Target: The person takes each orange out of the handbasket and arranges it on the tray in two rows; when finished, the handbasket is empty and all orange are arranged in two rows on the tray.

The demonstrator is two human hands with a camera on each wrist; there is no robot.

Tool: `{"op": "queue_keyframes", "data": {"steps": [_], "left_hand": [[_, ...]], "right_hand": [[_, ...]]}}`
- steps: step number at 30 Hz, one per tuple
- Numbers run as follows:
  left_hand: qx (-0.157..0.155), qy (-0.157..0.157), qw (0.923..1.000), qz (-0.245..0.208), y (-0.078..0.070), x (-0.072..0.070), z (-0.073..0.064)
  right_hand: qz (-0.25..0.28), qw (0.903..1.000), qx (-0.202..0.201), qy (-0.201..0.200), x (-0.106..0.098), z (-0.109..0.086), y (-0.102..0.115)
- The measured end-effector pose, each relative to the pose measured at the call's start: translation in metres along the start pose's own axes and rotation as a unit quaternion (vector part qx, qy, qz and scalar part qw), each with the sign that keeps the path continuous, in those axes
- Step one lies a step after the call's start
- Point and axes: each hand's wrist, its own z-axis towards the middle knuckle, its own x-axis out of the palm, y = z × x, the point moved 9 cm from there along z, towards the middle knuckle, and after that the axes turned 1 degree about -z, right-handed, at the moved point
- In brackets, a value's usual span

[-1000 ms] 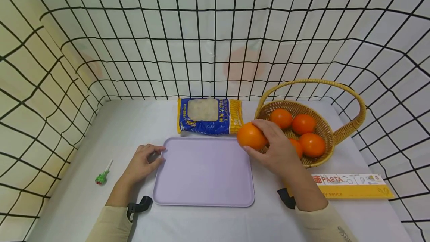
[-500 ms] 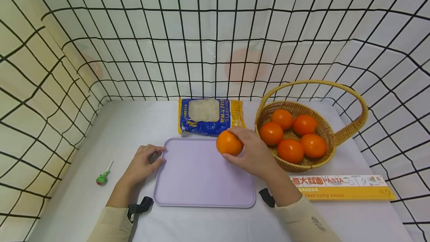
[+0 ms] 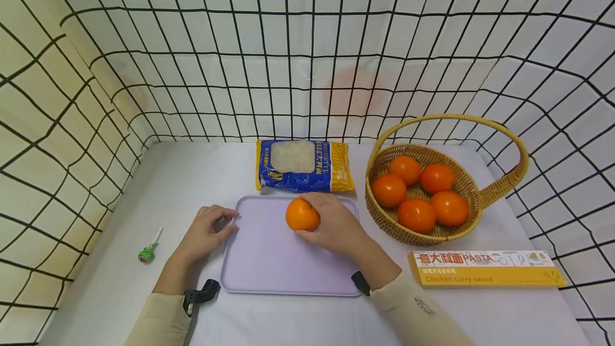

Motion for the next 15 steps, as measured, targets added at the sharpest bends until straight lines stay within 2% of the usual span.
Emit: {"op": "queue_keyframes", "data": {"steps": [7, 15], "left_hand": [[0.010, -0.003, 0.9999, -0.009, 0.000, -0.001, 0.000], [0.011, -0.002, 0.9999, -0.009, 0.000, -0.002, -0.001]], "right_hand": [[0.002, 0.9992, -0.003, 0.039, 0.023, 0.016, 0.013], [0.012, 0.9981, 0.003, 0.061, 0.044, 0.034, 0.023]]}}
